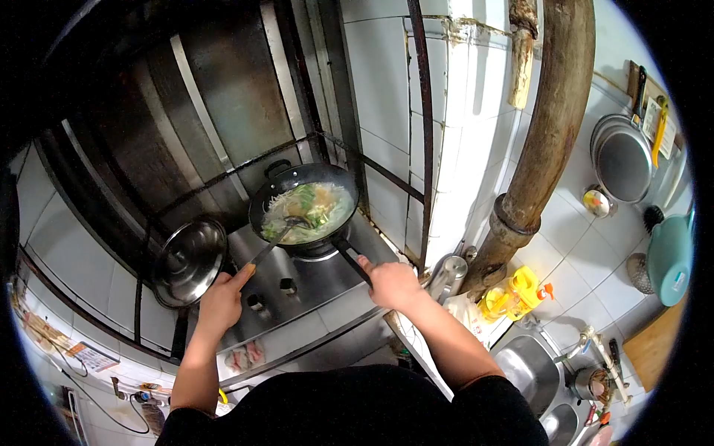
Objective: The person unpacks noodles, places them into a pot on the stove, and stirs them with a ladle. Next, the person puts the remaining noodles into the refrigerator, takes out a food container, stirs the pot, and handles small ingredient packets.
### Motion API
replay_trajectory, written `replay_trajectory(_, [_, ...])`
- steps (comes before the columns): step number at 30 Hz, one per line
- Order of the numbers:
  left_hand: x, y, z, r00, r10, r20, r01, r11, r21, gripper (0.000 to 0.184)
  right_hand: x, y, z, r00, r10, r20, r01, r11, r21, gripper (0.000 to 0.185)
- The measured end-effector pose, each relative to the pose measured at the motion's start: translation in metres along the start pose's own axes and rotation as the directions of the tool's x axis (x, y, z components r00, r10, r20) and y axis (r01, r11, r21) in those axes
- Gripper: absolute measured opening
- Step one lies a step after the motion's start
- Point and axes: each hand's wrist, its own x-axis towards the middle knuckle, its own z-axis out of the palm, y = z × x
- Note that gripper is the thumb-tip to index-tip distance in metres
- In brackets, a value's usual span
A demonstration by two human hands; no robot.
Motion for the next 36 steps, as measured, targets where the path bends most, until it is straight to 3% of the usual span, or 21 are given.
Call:
replay_trajectory(7, [0.021, 0.015, 0.037, 1.000, -0.024, 0.009, 0.025, 0.996, -0.085, 0.061, -0.002, -0.001, -0.007, 1.000, -0.011, 0.012, 0.010, 0.999, 0.046, 0.068])
replay_trajectory(14, [0.049, 0.038, 0.055, 0.979, -0.126, 0.162, 0.131, 0.991, -0.020, 0.056, -0.006, -0.003, -0.015, 0.998, 0.008, 0.068, -0.014, 0.995, 0.101, 0.070])
replay_trajectory(17, [0.045, 0.051, 0.045, 0.981, -0.129, 0.142, 0.137, 0.989, -0.047, 0.053, -0.013, 0.012, 0.023, 0.980, -0.027, -0.198, 0.069, 0.976, 0.206, 0.076])
replay_trajectory(19, [0.034, 0.051, 0.057, 0.982, 0.064, -0.177, -0.069, 0.997, -0.023, 0.049, -0.033, 0.017, 0.012, 0.998, 0.041, -0.055, -0.020, 0.941, 0.337, 0.081])
replay_trajectory(21, [0.024, 0.066, 0.056, 0.900, 0.232, -0.369, -0.340, 0.903, -0.263, 0.037, -0.060, 0.039, 0.031, 0.978, 0.163, -0.127, -0.096, 0.902, 0.421, 0.076])
replay_trajectory(23, [0.002, 0.092, 0.059, 0.849, 0.359, -0.387, -0.503, 0.772, -0.388, 0.026, -0.091, 0.074, 0.069, 0.919, 0.332, -0.213, -0.222, 0.882, 0.415, 0.062])
replay_trajectory(25, [-0.014, 0.116, 0.086, 0.836, 0.471, -0.283, -0.548, 0.678, -0.490, 0.021, -0.138, 0.111, 0.094, 0.884, 0.443, -0.149, -0.354, 0.843, 0.405, 0.051])
replay_trajectory(27, [-0.026, 0.140, 0.119, 0.809, 0.569, -0.144, -0.544, 0.634, -0.550, 0.021, -0.184, 0.136, 0.121, 0.779, 0.626, -0.031, -0.550, 0.706, 0.446, 0.045])
replay_trajectory(29, [-0.035, 0.169, 0.149, 0.751, 0.654, 0.095, -0.492, 0.649, -0.581, 0.028, -0.228, 0.149, 0.151, 0.673, 0.739, 0.029, -0.678, 0.601, 0.422, 0.045])
replay_trajectory(33, [-0.047, 0.231, 0.198, 0.583, 0.713, 0.390, -0.368, 0.659, -0.656, 0.036, -0.270, 0.150, 0.199, 0.596, 0.789, 0.149, -0.744, 0.473, 0.472, 0.059])
replay_trajectory(36, [-0.051, 0.276, 0.227, 0.507, 0.753, 0.418, -0.360, 0.626, -0.692, 0.038, -0.260, 0.134, 0.193, 0.488, 0.848, 0.208, -0.803, 0.342, 0.489, 0.071])
